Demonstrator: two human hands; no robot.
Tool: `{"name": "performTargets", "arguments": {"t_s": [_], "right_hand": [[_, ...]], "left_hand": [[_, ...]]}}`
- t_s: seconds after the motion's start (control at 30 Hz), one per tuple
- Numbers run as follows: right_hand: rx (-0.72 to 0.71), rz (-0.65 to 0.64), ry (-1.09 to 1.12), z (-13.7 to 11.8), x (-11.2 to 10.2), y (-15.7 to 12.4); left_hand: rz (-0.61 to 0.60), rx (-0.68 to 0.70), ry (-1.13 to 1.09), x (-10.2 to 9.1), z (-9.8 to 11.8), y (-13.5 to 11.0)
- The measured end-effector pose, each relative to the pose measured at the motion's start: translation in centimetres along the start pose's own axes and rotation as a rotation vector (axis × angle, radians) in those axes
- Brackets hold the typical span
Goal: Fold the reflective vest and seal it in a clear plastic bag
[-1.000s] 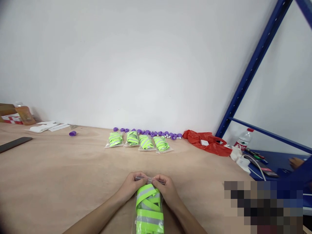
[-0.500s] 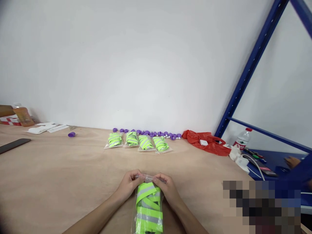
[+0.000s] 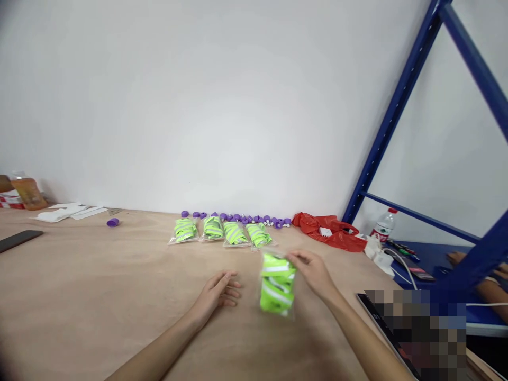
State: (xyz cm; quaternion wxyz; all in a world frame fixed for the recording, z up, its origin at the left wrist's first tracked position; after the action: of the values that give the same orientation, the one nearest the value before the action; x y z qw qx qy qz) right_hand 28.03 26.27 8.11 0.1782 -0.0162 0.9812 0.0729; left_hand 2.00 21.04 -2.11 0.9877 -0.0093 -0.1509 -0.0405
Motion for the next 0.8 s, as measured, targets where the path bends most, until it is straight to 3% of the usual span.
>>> {"name": "performTargets", "arguments": {"t_s": [0.07, 0.13, 0.2, 0.3, 0.37, 0.53, 0.8], "right_hand": [[-0.052, 0.124, -0.037, 0.1, -3.3, 0.1], [-0.051, 0.081, -0.149, 2.0, -4.5, -0.2], [-0.005, 0.0, -0.33, 5.2, -4.4, -0.7], [0.026, 0.073, -0.544, 9.5, -4.3, -1.4], [-0.012, 0.118, -0.654, 10.9, -3.6, -1.7], [-0.009, 0.15, -0.916, 11.0, -1.5, -0.7], [0.139, 0.091, -1.197, 11.2, 0.4, 4.7]], "left_hand": [[-0.028, 0.016, 0.016, 0.1, -0.1, 0.0], [-0.057, 0.031, 0.031, 0.2, -0.2, 0.1], [-0.074, 0.041, 0.034, 0.3, -0.5, 0.1], [-0.095, 0.051, 0.041, 0.4, -0.8, 0.2], [-0.111, 0.059, 0.052, 0.5, -1.0, 0.2], [-0.145, 0.07, 0.083, 0.7, -1.3, 0.3], [-0.166, 0.071, 0.112, 0.9, -1.7, 0.4]]}}
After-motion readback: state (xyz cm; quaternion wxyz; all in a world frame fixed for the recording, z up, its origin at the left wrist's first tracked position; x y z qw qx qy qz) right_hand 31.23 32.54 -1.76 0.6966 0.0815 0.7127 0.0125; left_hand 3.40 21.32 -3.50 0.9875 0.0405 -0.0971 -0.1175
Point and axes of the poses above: each hand's wrist, its own y-axis towards the middle knuckle, its own x-axis out of the palm, z = x × y, the point moved 6 cm from there along y, towards the middle knuckle, and after that the axes turned 8 degrees about x, right-handed, at the moved point
